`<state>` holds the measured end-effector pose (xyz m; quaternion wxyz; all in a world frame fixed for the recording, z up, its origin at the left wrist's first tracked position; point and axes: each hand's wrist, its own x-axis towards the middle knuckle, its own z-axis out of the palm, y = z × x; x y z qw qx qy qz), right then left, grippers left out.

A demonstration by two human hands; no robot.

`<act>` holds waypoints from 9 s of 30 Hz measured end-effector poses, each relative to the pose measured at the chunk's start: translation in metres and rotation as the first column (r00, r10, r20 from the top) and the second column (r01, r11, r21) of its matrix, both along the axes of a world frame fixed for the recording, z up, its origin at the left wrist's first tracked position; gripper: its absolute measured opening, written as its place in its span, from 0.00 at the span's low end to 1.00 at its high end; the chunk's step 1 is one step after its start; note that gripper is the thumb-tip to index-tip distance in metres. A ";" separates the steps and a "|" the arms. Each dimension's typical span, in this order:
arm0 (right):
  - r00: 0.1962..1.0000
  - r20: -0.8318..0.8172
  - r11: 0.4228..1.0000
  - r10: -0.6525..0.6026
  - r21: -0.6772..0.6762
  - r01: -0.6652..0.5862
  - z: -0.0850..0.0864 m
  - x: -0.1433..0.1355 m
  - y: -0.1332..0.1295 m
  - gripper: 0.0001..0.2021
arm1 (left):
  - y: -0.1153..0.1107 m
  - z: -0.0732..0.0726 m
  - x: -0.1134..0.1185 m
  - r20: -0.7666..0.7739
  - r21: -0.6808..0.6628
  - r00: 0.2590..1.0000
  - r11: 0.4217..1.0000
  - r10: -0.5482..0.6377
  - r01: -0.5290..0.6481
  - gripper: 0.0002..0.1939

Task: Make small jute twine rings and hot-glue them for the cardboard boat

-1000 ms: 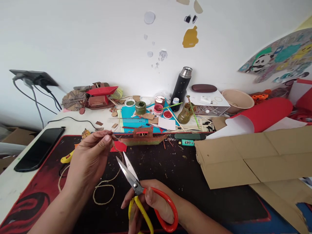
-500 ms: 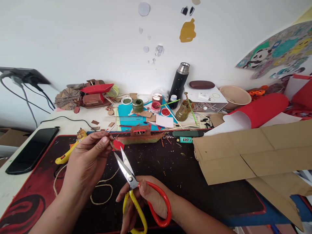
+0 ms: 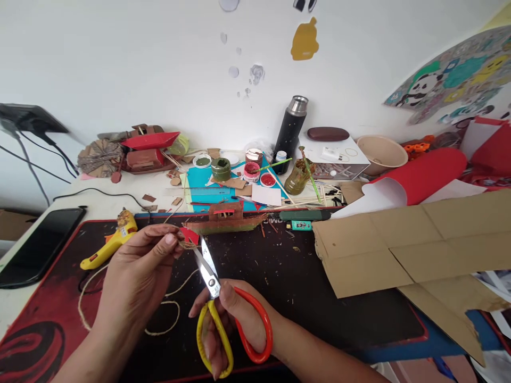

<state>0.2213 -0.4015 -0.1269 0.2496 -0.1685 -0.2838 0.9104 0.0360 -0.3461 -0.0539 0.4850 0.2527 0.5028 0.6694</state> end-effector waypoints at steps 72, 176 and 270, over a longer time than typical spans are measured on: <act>0.973 0.215 0.992 0.087 -0.108 -0.064 0.037 0.001 0.003 0.35 | -0.032 0.001 -0.016 -0.555 0.018 0.829 0.995 -0.072 0.099 0.04; 0.944 0.326 0.998 -0.056 0.027 0.049 0.039 0.019 0.021 0.27 | -0.029 -0.021 0.007 0.182 -0.405 0.800 0.698 -0.572 0.591 0.26; 0.951 0.269 0.988 -0.151 0.035 0.148 0.021 0.025 0.010 0.30 | -0.009 -0.010 0.002 0.175 -0.120 0.985 0.993 0.001 0.020 0.24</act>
